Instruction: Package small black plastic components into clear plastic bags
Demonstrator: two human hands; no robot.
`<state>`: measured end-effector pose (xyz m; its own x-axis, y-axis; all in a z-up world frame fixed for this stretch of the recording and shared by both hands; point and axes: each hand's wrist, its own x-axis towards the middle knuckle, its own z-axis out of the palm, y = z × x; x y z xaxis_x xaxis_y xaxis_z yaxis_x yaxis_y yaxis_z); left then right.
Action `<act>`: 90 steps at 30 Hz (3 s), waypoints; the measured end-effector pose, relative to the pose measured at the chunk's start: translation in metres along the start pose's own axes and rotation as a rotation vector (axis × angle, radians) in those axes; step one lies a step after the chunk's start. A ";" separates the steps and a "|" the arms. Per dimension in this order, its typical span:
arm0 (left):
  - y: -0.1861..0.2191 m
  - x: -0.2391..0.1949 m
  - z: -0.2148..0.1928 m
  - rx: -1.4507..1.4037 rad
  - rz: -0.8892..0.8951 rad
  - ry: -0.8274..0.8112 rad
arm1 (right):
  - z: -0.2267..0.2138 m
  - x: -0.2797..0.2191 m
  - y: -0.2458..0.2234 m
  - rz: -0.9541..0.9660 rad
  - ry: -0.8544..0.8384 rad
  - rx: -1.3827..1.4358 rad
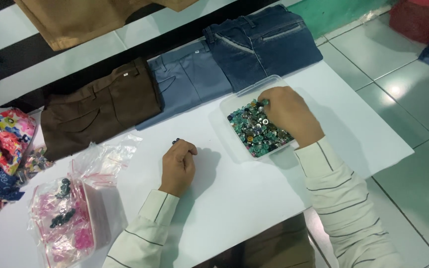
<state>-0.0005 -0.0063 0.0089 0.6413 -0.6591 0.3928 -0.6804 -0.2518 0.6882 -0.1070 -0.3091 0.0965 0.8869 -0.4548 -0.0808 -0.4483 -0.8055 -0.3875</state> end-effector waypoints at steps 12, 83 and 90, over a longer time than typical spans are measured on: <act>0.074 0.049 0.018 -0.021 0.365 0.149 | -0.011 -0.027 -0.031 -0.144 -0.146 0.006; 0.089 0.113 0.084 0.167 0.198 -0.181 | -0.024 -0.034 -0.018 0.119 -0.133 -0.029; 0.096 0.114 0.078 0.173 0.156 -0.193 | -0.030 -0.030 -0.021 -0.058 0.038 0.234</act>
<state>-0.0207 -0.1610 0.0717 0.4564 -0.8176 0.3511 -0.8265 -0.2433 0.5077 -0.1276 -0.2899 0.1345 0.9038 -0.4276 -0.0194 -0.3547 -0.7229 -0.5930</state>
